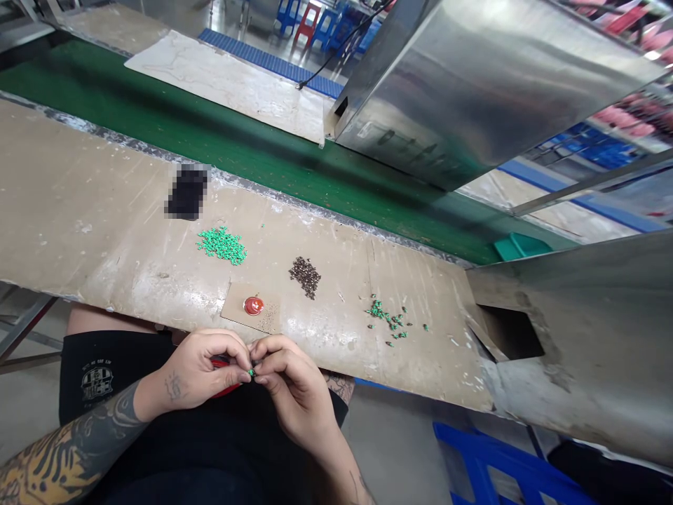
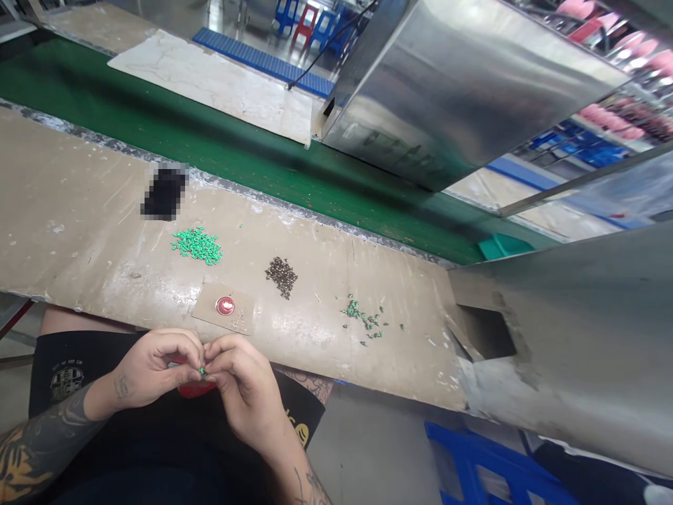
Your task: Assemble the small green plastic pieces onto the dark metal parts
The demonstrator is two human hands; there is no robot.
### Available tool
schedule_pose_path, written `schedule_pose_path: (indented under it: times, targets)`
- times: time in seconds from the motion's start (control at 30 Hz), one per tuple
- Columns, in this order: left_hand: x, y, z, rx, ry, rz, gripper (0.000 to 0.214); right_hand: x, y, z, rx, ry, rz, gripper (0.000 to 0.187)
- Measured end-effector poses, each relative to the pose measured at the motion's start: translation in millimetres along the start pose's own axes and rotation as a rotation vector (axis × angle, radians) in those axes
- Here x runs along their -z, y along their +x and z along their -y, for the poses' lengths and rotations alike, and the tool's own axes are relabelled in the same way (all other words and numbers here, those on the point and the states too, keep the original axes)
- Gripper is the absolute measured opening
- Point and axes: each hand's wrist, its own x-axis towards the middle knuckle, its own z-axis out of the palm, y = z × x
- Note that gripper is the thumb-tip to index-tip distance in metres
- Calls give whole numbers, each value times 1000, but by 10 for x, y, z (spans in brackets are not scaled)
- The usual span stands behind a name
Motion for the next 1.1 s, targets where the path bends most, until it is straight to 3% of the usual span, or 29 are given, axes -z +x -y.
schedule_pose_path:
  times: [0.23, 0.47, 0.67, 0.8, 0.93, 1.03, 1.1]
  targets:
    - [-10, 7, -10, -101, 76, 26, 10, 3, 24, 7, 36, -29, 47, 23]
    - [-8, 22, -32, -218, 71, 34, 18, -100, -12, 33, 82, -48, 8, 24]
    - [1, -21, 23, -214, 19, 11, 17, -171, -11, 10, 110, -7, -43, 22]
    - [57, 33, 2, -112, 125, 36, 7, -143, -15, -79, 75, 37, -98, 16]
    - [304, 109, -6, 14, 414, -58, 9, 209, -46, -409, 19, -243, -232, 10]
    - [651, 128, 53, 68, 591, -227, 13, 737, -97, -785, -101, -650, -357, 13]
    - [909, 131, 130, 112, 668, -377, 17, 1105, -138, -1011, -164, -751, -473, 12]
